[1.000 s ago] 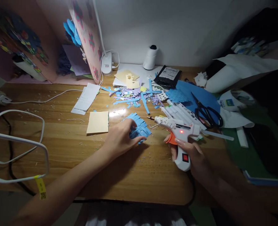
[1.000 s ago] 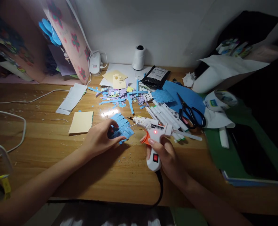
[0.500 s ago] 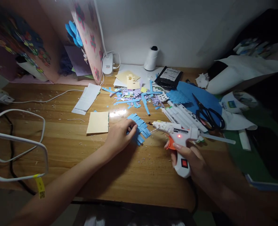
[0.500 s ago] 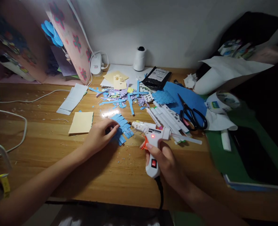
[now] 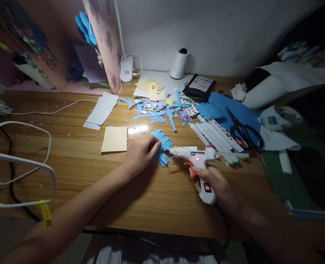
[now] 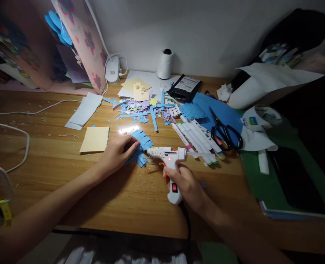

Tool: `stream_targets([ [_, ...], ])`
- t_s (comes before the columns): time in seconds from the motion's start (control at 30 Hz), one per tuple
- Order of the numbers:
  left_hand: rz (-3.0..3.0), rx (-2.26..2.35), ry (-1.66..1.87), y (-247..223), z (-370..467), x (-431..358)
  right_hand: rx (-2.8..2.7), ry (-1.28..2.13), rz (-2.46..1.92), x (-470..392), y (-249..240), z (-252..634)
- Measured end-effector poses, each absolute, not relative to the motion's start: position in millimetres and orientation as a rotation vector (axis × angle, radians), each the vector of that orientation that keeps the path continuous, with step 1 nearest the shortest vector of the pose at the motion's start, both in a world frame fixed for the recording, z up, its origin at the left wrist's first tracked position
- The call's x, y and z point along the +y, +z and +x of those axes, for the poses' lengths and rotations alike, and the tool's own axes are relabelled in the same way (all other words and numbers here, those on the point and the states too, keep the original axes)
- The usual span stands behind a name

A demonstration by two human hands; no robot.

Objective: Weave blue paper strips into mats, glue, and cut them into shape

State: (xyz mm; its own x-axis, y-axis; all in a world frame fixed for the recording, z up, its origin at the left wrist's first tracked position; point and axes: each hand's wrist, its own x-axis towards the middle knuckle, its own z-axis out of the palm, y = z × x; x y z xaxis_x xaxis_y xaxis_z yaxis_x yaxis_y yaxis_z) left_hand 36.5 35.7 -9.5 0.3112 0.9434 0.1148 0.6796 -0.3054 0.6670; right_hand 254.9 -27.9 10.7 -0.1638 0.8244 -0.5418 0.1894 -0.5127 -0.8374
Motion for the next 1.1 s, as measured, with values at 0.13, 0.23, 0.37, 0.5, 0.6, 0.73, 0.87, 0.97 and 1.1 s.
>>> stream_targets([
  [0.13,2.085,1.408,0.689,-9.8,34.5,35.0,-1.173,1.69,-1.644,-27.4,8.5,254.6],
  [0.23,2.081,1.373,0.686,-10.0,32.8,33.3,-1.145,1.718,-1.629,-26.5,7.9,254.2],
  [0.37,2.066,1.374,0.695,-8.5,33.4,30.2,-1.143,1.764,-1.642,-24.7,10.5,254.7],
  [0.5,2.086,1.37,0.674,-7.8,36.0,28.5,-1.094,1.749,-1.69,-22.8,17.6,257.1],
  [0.6,2.117,1.345,0.656,-9.3,37.0,28.1,-0.957,1.636,-1.667,-20.5,24.4,258.5],
  [0.73,2.137,1.313,0.634,-8.6,37.5,27.0,-0.887,1.433,-1.617,-16.3,29.0,258.4],
  [0.87,2.132,1.329,0.596,-3.9,37.5,24.6,-0.88,1.338,-1.571,-14.4,26.9,257.6],
  [0.97,2.137,1.346,0.568,-2.8,37.7,23.1,-0.861,1.382,-1.527,-14.7,27.2,256.7],
  [1.1,2.204,1.412,0.536,-2.8,41.5,23.0,-0.87,1.386,-1.519,-14.1,33.1,254.5],
])
